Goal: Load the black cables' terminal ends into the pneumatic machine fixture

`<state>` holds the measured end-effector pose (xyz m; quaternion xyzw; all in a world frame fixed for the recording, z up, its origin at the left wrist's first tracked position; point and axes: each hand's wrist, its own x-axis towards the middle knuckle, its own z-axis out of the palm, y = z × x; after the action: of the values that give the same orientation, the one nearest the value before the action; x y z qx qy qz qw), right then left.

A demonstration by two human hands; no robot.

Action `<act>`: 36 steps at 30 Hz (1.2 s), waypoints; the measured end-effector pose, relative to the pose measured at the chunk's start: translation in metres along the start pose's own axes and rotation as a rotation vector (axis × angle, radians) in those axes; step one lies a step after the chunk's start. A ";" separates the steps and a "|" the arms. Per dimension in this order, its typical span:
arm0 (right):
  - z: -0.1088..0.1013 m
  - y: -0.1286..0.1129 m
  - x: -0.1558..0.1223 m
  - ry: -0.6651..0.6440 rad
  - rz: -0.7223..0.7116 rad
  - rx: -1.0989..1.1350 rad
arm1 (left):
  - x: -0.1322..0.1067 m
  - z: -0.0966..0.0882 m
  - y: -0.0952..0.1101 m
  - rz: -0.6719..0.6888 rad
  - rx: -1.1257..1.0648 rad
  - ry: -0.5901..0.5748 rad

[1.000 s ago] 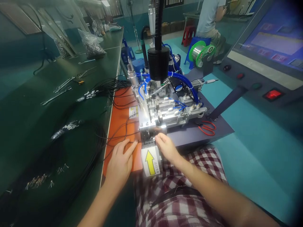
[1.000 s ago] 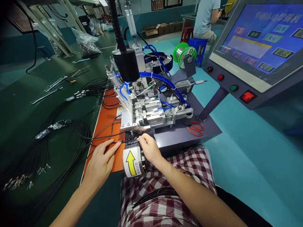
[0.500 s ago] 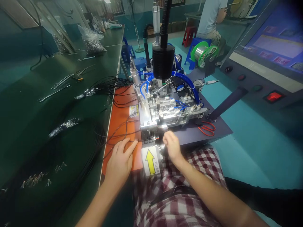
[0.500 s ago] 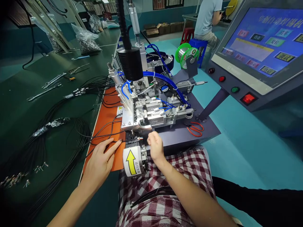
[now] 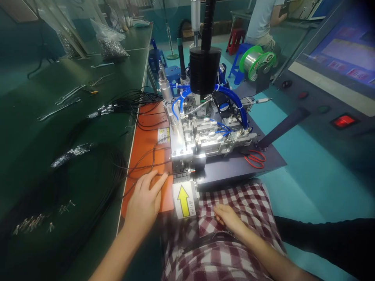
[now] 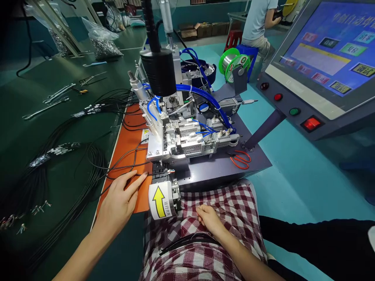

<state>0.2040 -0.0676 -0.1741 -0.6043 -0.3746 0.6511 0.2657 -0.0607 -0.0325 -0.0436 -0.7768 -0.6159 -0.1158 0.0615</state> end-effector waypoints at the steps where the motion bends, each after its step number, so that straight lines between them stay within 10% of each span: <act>1: 0.000 0.001 0.002 -0.010 0.017 0.001 | 0.000 0.000 0.000 0.000 -0.001 0.000; 20: 0.001 -0.011 -0.006 -0.028 -0.029 -0.033 | 0.001 -0.001 0.000 0.000 -0.013 -0.014; 30: 0.026 -0.126 0.013 -0.046 -0.355 0.084 | 0.005 -0.005 -0.001 0.059 0.049 0.005; 36: -0.021 -0.187 -0.041 -0.031 -0.403 0.118 | 0.015 -0.009 -0.003 0.077 0.077 -0.030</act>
<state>0.2097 0.0113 0.0016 -0.4905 -0.4529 0.6148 0.4198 -0.0616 -0.0195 -0.0315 -0.7986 -0.5905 -0.0778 0.0867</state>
